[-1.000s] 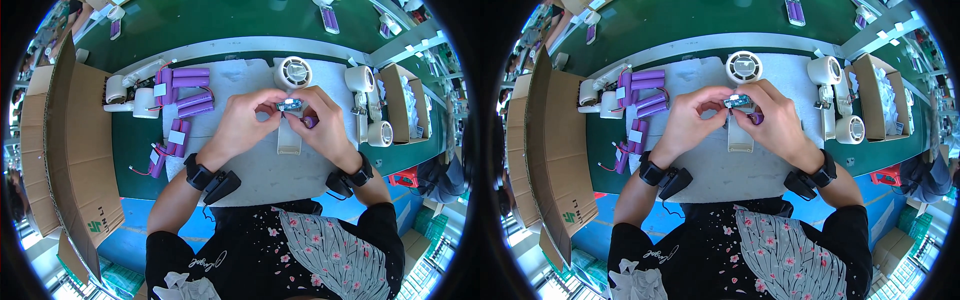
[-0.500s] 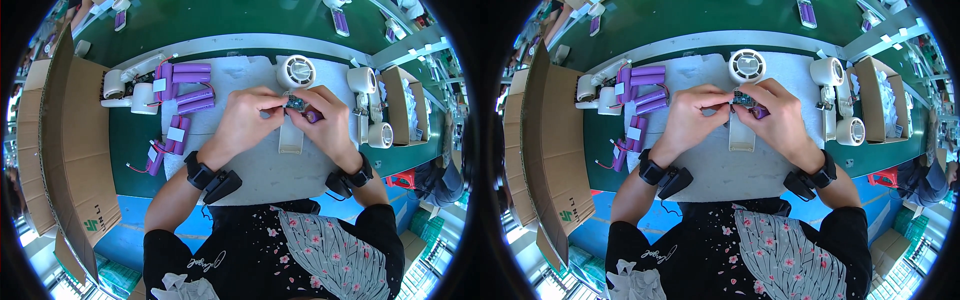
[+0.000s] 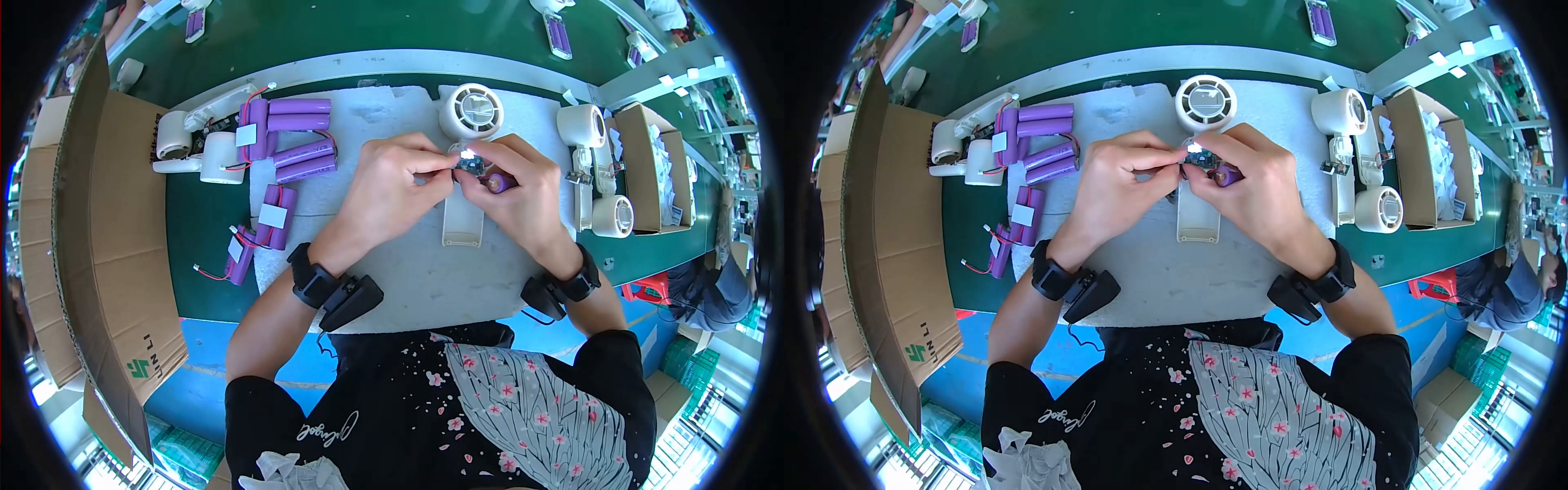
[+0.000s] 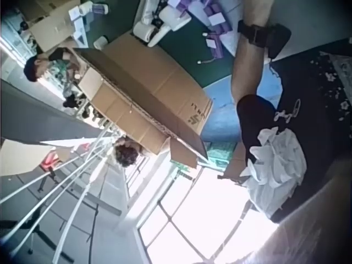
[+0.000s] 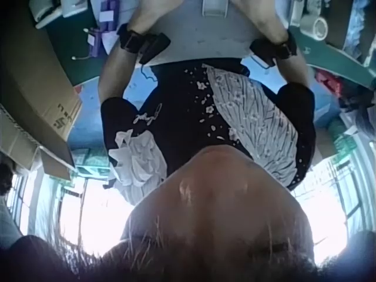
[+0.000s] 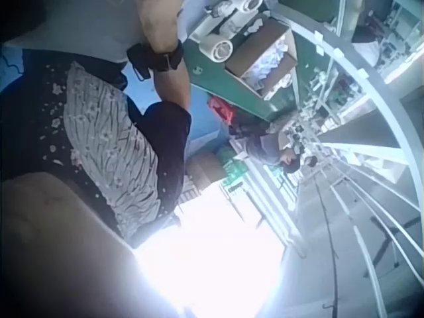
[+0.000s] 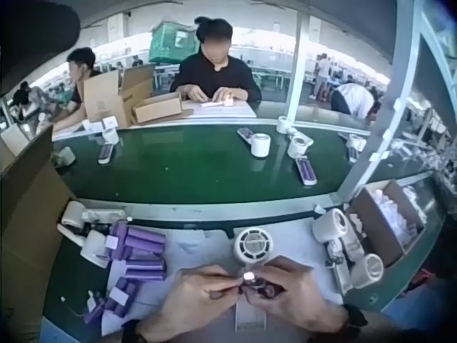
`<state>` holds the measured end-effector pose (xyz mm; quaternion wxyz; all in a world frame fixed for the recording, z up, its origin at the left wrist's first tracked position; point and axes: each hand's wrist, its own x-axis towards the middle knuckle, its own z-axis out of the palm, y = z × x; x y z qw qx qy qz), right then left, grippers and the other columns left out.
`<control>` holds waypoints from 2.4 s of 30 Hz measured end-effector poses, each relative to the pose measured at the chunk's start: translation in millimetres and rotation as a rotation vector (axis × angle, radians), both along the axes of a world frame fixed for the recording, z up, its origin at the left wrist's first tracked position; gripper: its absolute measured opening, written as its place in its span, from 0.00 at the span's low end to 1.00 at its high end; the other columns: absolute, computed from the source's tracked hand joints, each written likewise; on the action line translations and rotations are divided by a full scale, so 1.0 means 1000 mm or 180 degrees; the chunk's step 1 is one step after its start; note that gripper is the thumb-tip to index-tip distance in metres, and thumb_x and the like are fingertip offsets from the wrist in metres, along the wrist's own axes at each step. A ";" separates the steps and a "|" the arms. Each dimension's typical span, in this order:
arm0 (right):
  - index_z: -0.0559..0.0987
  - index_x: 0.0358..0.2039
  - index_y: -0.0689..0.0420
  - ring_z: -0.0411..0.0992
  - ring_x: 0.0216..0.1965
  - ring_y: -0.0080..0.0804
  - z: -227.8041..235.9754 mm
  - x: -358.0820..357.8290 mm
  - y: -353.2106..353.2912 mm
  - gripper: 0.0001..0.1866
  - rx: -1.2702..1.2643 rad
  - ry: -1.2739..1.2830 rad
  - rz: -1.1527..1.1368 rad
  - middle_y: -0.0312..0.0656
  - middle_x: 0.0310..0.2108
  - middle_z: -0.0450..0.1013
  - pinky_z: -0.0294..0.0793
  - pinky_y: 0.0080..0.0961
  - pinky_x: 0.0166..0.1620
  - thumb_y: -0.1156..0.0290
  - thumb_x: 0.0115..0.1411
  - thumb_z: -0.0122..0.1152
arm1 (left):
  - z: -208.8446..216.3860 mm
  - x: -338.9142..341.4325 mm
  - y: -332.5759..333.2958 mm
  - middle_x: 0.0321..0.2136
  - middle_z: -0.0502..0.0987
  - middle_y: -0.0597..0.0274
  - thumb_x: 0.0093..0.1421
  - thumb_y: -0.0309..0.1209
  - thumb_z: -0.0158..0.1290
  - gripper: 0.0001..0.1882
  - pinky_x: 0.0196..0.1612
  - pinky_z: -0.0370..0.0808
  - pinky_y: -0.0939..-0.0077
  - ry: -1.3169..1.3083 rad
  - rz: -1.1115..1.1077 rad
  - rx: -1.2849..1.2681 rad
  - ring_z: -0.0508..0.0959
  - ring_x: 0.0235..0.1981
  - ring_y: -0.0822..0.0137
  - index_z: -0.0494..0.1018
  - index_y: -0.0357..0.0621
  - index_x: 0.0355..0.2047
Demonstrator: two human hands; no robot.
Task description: The person assembles a handheld fan by connecting a circuit board to a battery pack and fitting them into the plastic housing. After testing the connection, the person sets the unit aside and repeats the process with new components.
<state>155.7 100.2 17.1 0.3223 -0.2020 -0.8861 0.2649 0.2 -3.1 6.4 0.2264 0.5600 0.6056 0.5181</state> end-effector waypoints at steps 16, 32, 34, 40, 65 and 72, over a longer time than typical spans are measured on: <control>0.79 0.33 0.62 0.67 0.19 0.19 0.011 0.010 -0.002 0.09 -0.0580 -0.0424 -0.0155 0.38 0.28 0.72 0.67 0.17 0.24 0.77 0.50 0.67 | -0.006 0.006 0.001 0.30 0.77 0.59 0.52 0.19 0.57 0.20 0.38 0.76 0.79 -0.0444 -0.0290 -0.0269 0.78 0.29 0.74 0.73 0.39 0.47; 0.80 0.34 0.61 0.72 0.24 0.29 0.005 0.010 0.000 0.10 0.0042 -0.0308 -0.0044 0.41 0.31 0.74 0.72 0.20 0.27 0.78 0.50 0.67 | -0.002 0.003 0.003 0.29 0.78 0.60 0.53 0.22 0.55 0.20 0.38 0.76 0.78 -0.0592 -0.0465 -0.0705 0.77 0.29 0.74 0.72 0.40 0.49; 0.80 0.34 0.61 0.72 0.24 0.28 0.004 0.011 0.000 0.10 -0.0001 -0.0306 -0.0021 0.41 0.31 0.74 0.71 0.20 0.27 0.79 0.50 0.67 | -0.003 0.003 0.003 0.29 0.78 0.60 0.53 0.22 0.55 0.20 0.38 0.76 0.78 -0.0596 -0.0462 -0.0701 0.77 0.29 0.74 0.72 0.40 0.49; 0.79 0.34 0.61 0.72 0.23 0.26 0.006 0.009 -0.002 0.10 -0.0108 -0.0303 -0.0091 0.41 0.31 0.74 0.70 0.19 0.26 0.79 0.50 0.67 | -0.002 0.003 0.003 0.28 0.77 0.60 0.53 0.22 0.55 0.21 0.38 0.76 0.78 -0.0584 -0.0462 -0.0701 0.77 0.29 0.74 0.72 0.40 0.49; 0.76 0.30 0.61 0.69 0.20 0.24 0.010 0.007 0.002 0.09 -0.0425 -0.0539 -0.0244 0.40 0.26 0.74 0.68 0.18 0.25 0.76 0.51 0.68 | 0.000 0.001 0.007 0.35 0.81 0.55 0.60 0.22 0.52 0.13 0.37 0.76 0.76 -0.0402 -0.0403 -0.0750 0.79 0.30 0.69 0.77 0.41 0.45; 0.73 0.28 0.60 0.66 0.20 0.29 0.027 0.011 0.013 0.12 -0.0837 -0.1599 0.0144 0.41 0.25 0.72 0.69 0.23 0.27 0.74 0.49 0.70 | 0.006 -0.006 0.008 0.35 0.80 0.53 0.58 0.22 0.53 0.14 0.38 0.76 0.73 0.0215 -0.0573 -0.0554 0.79 0.32 0.62 0.79 0.45 0.44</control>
